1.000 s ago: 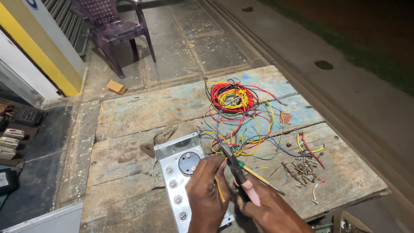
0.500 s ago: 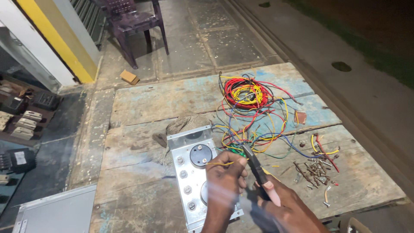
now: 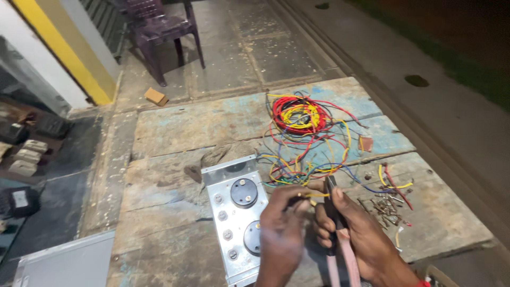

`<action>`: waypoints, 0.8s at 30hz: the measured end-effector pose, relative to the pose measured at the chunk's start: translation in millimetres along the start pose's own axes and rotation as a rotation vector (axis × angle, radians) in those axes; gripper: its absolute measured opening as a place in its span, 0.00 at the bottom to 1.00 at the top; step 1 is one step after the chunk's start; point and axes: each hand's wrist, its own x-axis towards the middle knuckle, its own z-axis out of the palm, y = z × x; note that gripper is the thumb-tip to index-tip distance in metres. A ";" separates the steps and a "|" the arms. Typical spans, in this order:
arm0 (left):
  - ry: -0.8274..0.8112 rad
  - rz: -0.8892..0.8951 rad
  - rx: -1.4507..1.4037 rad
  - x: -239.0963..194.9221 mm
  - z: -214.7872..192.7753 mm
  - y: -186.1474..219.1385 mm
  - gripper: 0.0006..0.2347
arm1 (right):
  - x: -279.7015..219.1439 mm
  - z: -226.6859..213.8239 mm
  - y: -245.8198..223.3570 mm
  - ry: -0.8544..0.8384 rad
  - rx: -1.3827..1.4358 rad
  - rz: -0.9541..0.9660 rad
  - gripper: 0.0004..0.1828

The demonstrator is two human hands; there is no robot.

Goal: The person prepares electrical wires and connects them to a small metal panel. They use a pair of pliers to strip the ends of yellow and green wires, twist the exposed copper, and then insert and tighten the wires into terminals on the back of two meter components mounted to the panel.

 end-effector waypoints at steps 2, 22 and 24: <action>0.053 0.013 0.001 -0.7 -6.6 -2.3 0.07 | 3.3 4.0 -5.1 -0.046 0.102 0.024 0.22; -0.526 -0.164 -0.827 -2.0 -43.5 7.9 0.13 | -24.1 18.1 -33.8 -0.419 -0.347 0.165 0.22; -0.584 -0.071 -0.723 -7.3 -41.0 3.6 0.11 | -27.8 14.6 -35.0 -0.428 -0.323 0.207 0.24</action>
